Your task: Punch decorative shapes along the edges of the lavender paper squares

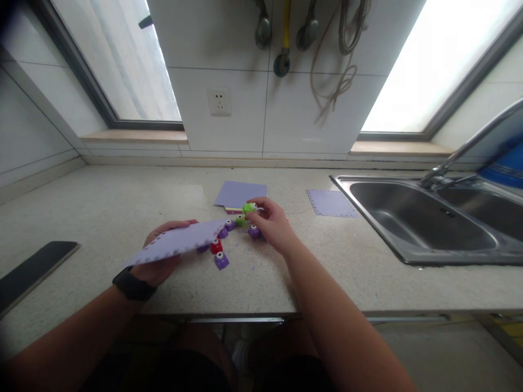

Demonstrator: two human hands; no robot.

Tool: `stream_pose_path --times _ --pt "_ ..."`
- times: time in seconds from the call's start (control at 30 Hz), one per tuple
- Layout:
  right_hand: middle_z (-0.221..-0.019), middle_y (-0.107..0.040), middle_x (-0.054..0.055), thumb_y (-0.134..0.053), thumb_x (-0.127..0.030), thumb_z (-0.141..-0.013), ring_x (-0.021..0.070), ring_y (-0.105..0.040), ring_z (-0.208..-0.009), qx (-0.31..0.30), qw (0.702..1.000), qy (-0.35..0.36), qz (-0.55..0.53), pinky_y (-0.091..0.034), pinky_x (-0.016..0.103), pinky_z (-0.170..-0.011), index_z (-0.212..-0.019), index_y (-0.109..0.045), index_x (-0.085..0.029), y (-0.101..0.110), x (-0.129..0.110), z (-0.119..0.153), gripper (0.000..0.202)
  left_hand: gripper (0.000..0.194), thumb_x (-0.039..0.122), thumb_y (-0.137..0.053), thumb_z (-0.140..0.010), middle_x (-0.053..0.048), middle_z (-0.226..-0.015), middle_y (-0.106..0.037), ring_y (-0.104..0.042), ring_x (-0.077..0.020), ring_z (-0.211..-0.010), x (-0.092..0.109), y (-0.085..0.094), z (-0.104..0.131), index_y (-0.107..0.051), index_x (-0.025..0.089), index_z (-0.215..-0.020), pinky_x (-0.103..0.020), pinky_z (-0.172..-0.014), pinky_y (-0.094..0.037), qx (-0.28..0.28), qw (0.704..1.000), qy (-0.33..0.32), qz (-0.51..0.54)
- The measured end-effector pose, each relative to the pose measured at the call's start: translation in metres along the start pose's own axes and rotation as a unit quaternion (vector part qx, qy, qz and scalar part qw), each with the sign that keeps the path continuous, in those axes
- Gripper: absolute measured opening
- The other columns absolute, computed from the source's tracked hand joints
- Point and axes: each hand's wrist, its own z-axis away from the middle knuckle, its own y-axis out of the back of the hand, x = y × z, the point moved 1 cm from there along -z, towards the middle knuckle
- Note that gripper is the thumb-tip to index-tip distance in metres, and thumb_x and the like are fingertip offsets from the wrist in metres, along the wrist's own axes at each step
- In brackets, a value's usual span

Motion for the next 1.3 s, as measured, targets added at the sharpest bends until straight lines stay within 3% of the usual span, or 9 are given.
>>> stream_pose_path --times 0.17,0.3,0.5,0.63,0.73,0.87,1.07,1.17,1.3 --pt "-0.086 -0.072 0.000 -0.083 -0.040 -0.083 0.0151 -0.069 -0.074 -0.024 1.000 -0.016 -0.011 -0.049 0.028 -0.063 -0.111 -0.070 -0.025 0.000 -0.003 0.002 0.034 0.030 0.020 -0.088 -0.058 -0.006 -0.110 -0.071 -0.066 -0.0189 -0.085 0.007 0.006 -0.001 -0.085 0.020 -0.088 -0.028 -0.072 -0.057 0.013 0.994 -0.037 -0.107" --pt "-0.094 -0.073 0.000 -0.084 -0.039 -0.081 0.0155 -0.072 -0.077 -0.034 0.998 -0.023 -0.044 -0.055 0.030 -0.069 -0.108 -0.070 -0.026 -0.002 -0.002 0.001 0.033 0.038 0.023 -0.090 -0.059 -0.003 -0.096 -0.072 -0.065 -0.0173 -0.073 0.006 -0.003 0.006 -0.084 0.025 -0.097 -0.028 -0.062 -0.055 0.051 0.998 0.016 -0.040" --pt "-0.091 -0.073 0.000 -0.085 -0.037 -0.080 0.0156 -0.073 -0.077 -0.034 0.997 -0.034 -0.056 -0.057 0.031 -0.072 -0.109 -0.069 -0.026 -0.002 0.000 0.001 0.035 0.061 0.029 -0.092 -0.064 -0.003 -0.084 -0.075 -0.064 -0.0152 -0.060 0.011 -0.012 0.013 -0.078 0.030 -0.124 -0.027 -0.057 -0.054 0.033 0.996 0.087 0.015" --pt "-0.092 -0.073 0.000 -0.085 -0.039 -0.080 0.0159 -0.073 -0.079 -0.030 0.997 -0.039 -0.052 -0.057 0.032 -0.074 -0.109 -0.070 -0.027 -0.001 0.000 0.000 0.035 0.062 0.031 -0.092 -0.065 -0.004 -0.090 -0.076 -0.066 -0.0155 -0.063 0.012 -0.013 0.012 -0.076 0.027 -0.125 -0.026 -0.058 -0.054 0.024 0.995 0.092 0.016" --pt "-0.095 -0.072 0.001 -0.083 -0.046 -0.082 0.0166 -0.073 -0.079 -0.025 0.995 -0.054 -0.081 -0.057 0.033 -0.075 -0.108 -0.071 -0.026 -0.002 0.001 -0.001 0.034 0.049 0.029 -0.090 -0.065 -0.003 -0.084 -0.074 -0.062 -0.0142 -0.060 0.009 -0.013 0.010 -0.079 0.023 -0.112 -0.026 -0.055 -0.051 0.031 0.996 0.083 -0.026" --pt "-0.096 -0.071 0.001 -0.081 -0.052 -0.082 0.0174 -0.074 -0.081 -0.007 0.990 -0.070 -0.119 -0.056 0.034 -0.076 -0.104 -0.071 -0.026 -0.003 0.001 -0.001 0.035 0.020 0.025 -0.087 -0.067 -0.007 -0.122 -0.070 -0.067 -0.0163 -0.085 0.002 -0.011 0.005 -0.080 0.020 -0.085 -0.025 -0.065 -0.052 0.061 0.993 -0.003 -0.102" --pt "-0.101 -0.073 0.001 -0.088 -0.039 -0.079 0.0167 -0.072 -0.090 -0.038 0.996 -0.046 -0.069 -0.054 0.032 -0.080 -0.111 -0.071 -0.028 0.002 0.001 0.001 0.039 0.024 0.024 -0.086 -0.069 -0.010 -0.137 -0.061 -0.066 -0.0257 -0.111 -0.008 -0.005 0.000 -0.077 0.020 -0.091 -0.041 -0.094 -0.056 -0.005 0.988 -0.060 -0.142" --pt "-0.093 -0.073 0.001 -0.091 -0.034 -0.076 0.0146 -0.068 -0.079 -0.044 0.997 -0.052 -0.021 -0.052 0.029 -0.068 -0.121 -0.068 -0.027 0.007 0.002 0.001 0.051 0.023 0.026 -0.087 -0.071 -0.011 -0.132 -0.059 -0.063 -0.0315 -0.120 -0.004 -0.004 0.003 -0.078 0.021 -0.092 -0.051 -0.104 -0.053 -0.039 0.956 -0.127 -0.262" --pt "-0.079 -0.070 -0.001 -0.092 -0.033 -0.073 0.0124 -0.063 -0.066 -0.037 0.998 -0.056 -0.008 -0.049 0.027 -0.060 -0.113 -0.069 -0.022 0.011 0.001 0.001 0.047 0.030 0.014 -0.080 -0.077 -0.011 -0.134 -0.064 -0.056 -0.0356 -0.130 0.006 -0.009 0.012 -0.082 0.028 -0.103 -0.060 -0.113 -0.044 -0.084 0.820 -0.297 -0.482"
